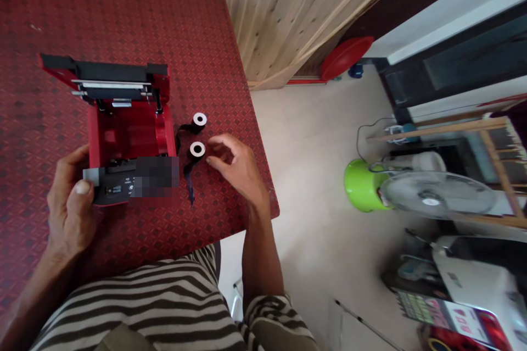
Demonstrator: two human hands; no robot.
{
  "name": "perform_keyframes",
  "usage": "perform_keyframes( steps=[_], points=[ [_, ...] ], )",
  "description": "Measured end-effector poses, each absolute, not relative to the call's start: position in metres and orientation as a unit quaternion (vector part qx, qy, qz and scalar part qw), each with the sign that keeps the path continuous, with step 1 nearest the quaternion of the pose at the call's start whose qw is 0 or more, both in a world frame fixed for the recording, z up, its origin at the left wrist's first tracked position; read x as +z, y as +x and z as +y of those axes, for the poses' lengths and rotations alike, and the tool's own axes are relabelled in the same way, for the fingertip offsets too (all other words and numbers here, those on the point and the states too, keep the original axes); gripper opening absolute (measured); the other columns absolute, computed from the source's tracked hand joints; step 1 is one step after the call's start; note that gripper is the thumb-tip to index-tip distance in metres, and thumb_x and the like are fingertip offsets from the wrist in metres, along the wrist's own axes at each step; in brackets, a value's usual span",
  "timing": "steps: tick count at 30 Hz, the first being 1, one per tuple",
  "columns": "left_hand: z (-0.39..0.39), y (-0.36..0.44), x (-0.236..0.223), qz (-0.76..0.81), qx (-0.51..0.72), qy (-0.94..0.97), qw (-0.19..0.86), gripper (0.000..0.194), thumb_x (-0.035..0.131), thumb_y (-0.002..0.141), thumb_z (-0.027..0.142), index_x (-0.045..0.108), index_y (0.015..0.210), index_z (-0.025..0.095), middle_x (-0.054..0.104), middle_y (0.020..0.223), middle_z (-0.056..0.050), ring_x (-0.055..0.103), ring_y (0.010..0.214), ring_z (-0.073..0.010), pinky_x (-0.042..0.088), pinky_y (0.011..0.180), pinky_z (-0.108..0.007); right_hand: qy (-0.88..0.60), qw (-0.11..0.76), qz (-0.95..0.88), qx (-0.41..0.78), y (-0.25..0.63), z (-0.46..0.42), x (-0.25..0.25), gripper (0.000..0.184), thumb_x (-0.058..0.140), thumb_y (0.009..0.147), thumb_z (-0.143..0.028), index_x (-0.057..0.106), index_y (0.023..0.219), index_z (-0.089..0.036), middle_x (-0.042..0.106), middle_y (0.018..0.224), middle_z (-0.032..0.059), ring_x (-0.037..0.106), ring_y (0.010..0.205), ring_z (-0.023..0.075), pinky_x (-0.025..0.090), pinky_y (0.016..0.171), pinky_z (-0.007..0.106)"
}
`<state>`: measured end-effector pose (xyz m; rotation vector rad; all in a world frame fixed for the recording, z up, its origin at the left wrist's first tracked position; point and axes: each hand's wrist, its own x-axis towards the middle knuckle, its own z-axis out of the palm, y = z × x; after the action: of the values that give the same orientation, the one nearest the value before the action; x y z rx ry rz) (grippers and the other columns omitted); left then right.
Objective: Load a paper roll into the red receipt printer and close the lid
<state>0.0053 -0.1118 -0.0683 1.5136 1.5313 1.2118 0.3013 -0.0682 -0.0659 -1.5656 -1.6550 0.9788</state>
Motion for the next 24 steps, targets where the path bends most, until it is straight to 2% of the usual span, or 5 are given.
perform_keyframes(
  steps=[3, 7, 13, 19, 24],
  points=[
    [-0.112, 0.006, -0.07, 0.584, 0.465, 0.579, 0.327, 0.057, 0.051, 0.098, 0.056, 0.059, 0.144, 0.024, 0.069, 0.127, -0.01, 0.065, 0.105, -0.0245, 0.058, 0.085, -0.039, -0.584, 0.328, -0.638, 0.38, 0.29, -0.072, -0.078, 0.039, 0.073, 0.082, -0.019, 0.071, 0.12, -0.026, 0.077, 0.12, 0.0029, 0.071, 0.108, 0.0192, 0.054, 0.099, 0.042],
    [-0.113, 0.004, -0.073, 0.585, 0.459, 0.583, 0.327, 0.059, 0.05, 0.099, 0.058, 0.058, 0.144, 0.021, 0.068, 0.127, -0.011, 0.066, 0.11, -0.0252, 0.057, 0.089, -0.04, -0.584, 0.35, -0.631, 0.373, 0.28, -0.071, -0.088, 0.028, 0.071, 0.085, -0.022, 0.072, 0.113, -0.025, 0.077, 0.111, 0.0033, 0.07, 0.102, 0.0204, 0.055, 0.097, 0.043],
    [-0.116, -0.001, -0.075, 0.592, 0.438, 0.59, 0.331, 0.061, 0.047, 0.1, 0.058, 0.054, 0.147, 0.021, 0.066, 0.133, -0.012, 0.063, 0.116, -0.0275, 0.052, 0.097, -0.044, -0.52, 0.344, -0.707, 0.334, 0.279, -0.077, -0.012, 0.036, 0.068, 0.09, -0.014, 0.068, 0.123, -0.027, 0.074, 0.12, 0.0017, 0.07, 0.111, 0.0203, 0.055, 0.101, 0.042],
    [-0.117, -0.004, -0.072, 0.595, 0.418, 0.597, 0.339, 0.058, 0.045, 0.101, 0.059, 0.051, 0.149, 0.027, 0.064, 0.134, -0.011, 0.062, 0.116, -0.0295, 0.05, 0.101, -0.049, -0.407, 0.171, -0.889, 0.117, 0.219, -0.059, 0.038, 0.026, 0.064, 0.1, -0.016, 0.065, 0.126, -0.013, 0.074, 0.115, 0.0099, 0.066, 0.11, 0.0243, 0.054, 0.101, 0.042],
    [-0.118, -0.004, -0.073, 0.587, 0.425, 0.591, 0.355, 0.058, 0.048, 0.1, 0.058, 0.051, 0.148, 0.025, 0.064, 0.128, -0.011, 0.061, 0.11, -0.0294, 0.052, 0.096, -0.049, -0.443, -0.028, -0.895, 0.042, 0.171, -0.044, 0.032, 0.021, 0.051, 0.1, -0.004, 0.068, 0.109, -0.013, 0.074, 0.101, 0.0114, 0.068, 0.098, 0.0264, 0.054, 0.076, 0.036]
  ],
)
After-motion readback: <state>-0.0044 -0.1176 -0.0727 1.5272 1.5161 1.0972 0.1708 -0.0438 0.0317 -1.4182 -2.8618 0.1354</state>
